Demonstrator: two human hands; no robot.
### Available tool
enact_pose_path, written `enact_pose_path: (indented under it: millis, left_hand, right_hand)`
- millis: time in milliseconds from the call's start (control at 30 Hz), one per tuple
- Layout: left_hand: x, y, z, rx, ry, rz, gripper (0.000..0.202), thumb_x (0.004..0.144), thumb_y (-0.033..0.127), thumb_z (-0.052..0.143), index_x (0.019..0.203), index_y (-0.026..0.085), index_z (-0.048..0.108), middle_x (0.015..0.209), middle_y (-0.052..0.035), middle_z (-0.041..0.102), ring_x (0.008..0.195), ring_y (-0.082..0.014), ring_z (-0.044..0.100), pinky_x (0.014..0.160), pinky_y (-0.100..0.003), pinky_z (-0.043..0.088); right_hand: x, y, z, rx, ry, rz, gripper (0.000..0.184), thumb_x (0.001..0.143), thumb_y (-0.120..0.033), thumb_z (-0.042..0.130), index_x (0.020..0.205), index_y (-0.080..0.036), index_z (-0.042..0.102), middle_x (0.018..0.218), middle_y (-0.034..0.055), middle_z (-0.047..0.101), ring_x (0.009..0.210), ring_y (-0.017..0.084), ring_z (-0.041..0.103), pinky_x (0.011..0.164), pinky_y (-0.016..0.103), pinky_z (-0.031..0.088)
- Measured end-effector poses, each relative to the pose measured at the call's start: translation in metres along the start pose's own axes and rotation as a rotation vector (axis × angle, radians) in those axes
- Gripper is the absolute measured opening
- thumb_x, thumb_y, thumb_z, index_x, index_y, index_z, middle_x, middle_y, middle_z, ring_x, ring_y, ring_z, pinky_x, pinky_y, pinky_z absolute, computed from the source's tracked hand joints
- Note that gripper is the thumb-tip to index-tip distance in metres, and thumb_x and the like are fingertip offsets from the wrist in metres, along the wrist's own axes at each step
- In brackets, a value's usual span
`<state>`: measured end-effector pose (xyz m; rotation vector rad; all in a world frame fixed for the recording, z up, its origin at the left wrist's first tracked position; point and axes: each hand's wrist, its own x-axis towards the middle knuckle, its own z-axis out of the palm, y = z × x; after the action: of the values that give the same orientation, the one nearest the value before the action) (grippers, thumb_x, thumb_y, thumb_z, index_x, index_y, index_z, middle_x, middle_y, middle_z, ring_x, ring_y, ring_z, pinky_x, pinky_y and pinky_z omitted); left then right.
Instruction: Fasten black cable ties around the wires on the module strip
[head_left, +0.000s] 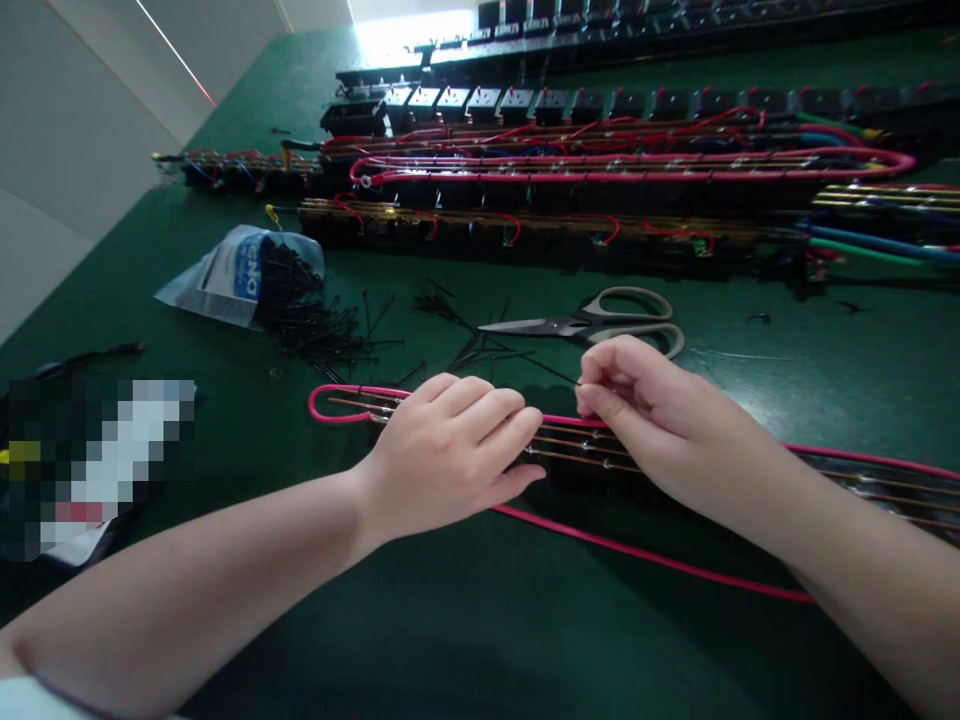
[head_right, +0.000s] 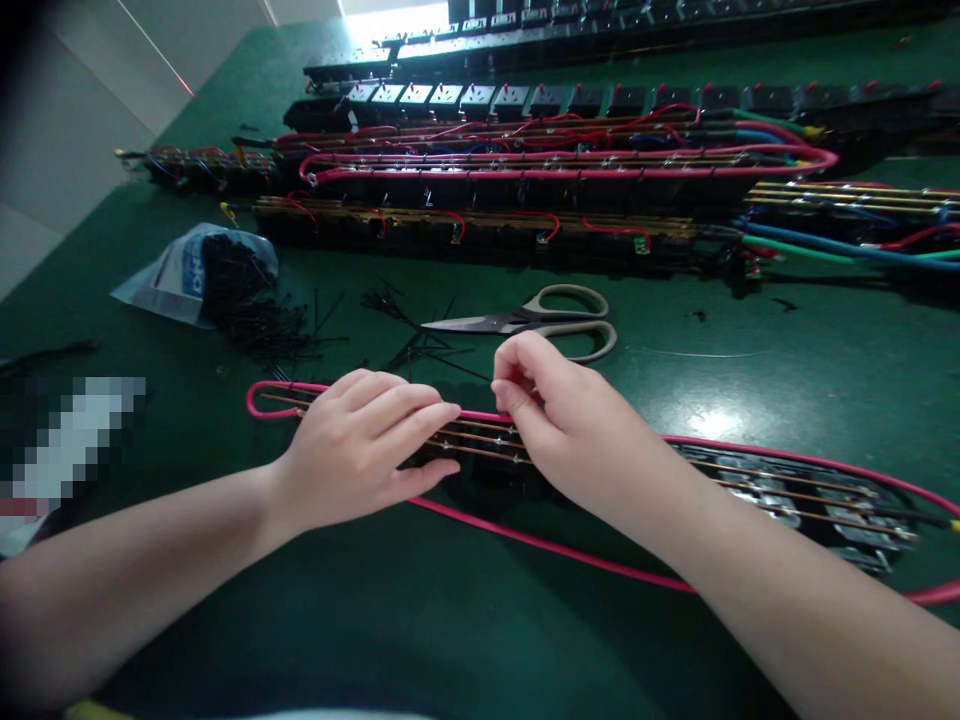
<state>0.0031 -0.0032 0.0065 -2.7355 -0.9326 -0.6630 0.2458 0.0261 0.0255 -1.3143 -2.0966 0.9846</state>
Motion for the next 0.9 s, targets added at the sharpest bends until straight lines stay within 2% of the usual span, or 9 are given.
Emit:
enact_pose_path:
  millis: [200,367,467,633,900]
  left_hand:
    - [0.0017,0.001,-0.0007,-0.038,0.012,-0.037,0.023,0.103,0.038,0.065,0.112,0.016,0.068,0.105,-0.0051,0.077,0.091,-0.0209,0.069,0.074,-0.036,0.05]
    - [0.0029,0.0012,-0.0001,-0.017,-0.04,-0.055,0.026,0.099,0.039,0.065,0.11,0.016,0.066,0.105,-0.0066,0.076,0.09,-0.0238,0.066,0.073,-0.038,0.049]
    - [0.0018,0.0008,0.0009,-0.001,-0.042,-0.044,0.025,0.1,0.039,0.063,0.11,0.016,0.066,0.105,-0.0068,0.074,0.09,-0.0239,0.065,0.073,-0.038,0.047]
    - [-0.0011,0.0016,0.0022,-0.027,0.002,-0.057,0.021,0.101,0.037,0.064,0.11,0.019,0.065,0.107,-0.0064,0.07,0.089,-0.0218,0.062,0.075,-0.037,0.047]
    - [-0.0012,0.0028,0.0008,-0.02,0.009,-0.078,0.03,0.1,0.036,0.064,0.123,0.016,0.068,0.134,-0.0129,0.069,0.098,-0.0229,0.066,0.082,-0.038,0.049]
  right_hand:
    - [0.0001,-0.001,-0.0019,0.146,0.036,-0.037,0.009,0.096,-0.032,0.063,0.09,-0.026,0.062,0.078,0.0009,0.062,0.065,0.017,0.057,0.059,0.032,0.046]
    - [0.0039,-0.0038,-0.0027,0.327,0.026,0.086,0.025,0.086,-0.047,0.079,0.082,-0.026,0.066,0.072,-0.0004,0.062,0.061,0.017,0.057,0.053,0.031,0.048]
    - [0.0048,-0.0047,-0.0032,0.41,0.036,0.139,0.027,0.08,-0.047,0.086,0.079,-0.027,0.067,0.074,-0.0002,0.065,0.064,0.017,0.059,0.055,0.031,0.051]
    - [0.0055,-0.0022,-0.0037,0.423,0.042,0.171,0.024,0.078,-0.044,0.086,0.078,-0.029,0.067,0.072,-0.0007,0.063,0.061,0.017,0.056,0.053,0.033,0.049]
    - [0.0043,-0.0032,-0.0052,0.381,0.029,0.133,0.013,0.082,-0.035,0.076,0.078,-0.028,0.066,0.074,0.0,0.064,0.063,0.017,0.059,0.055,0.032,0.05]
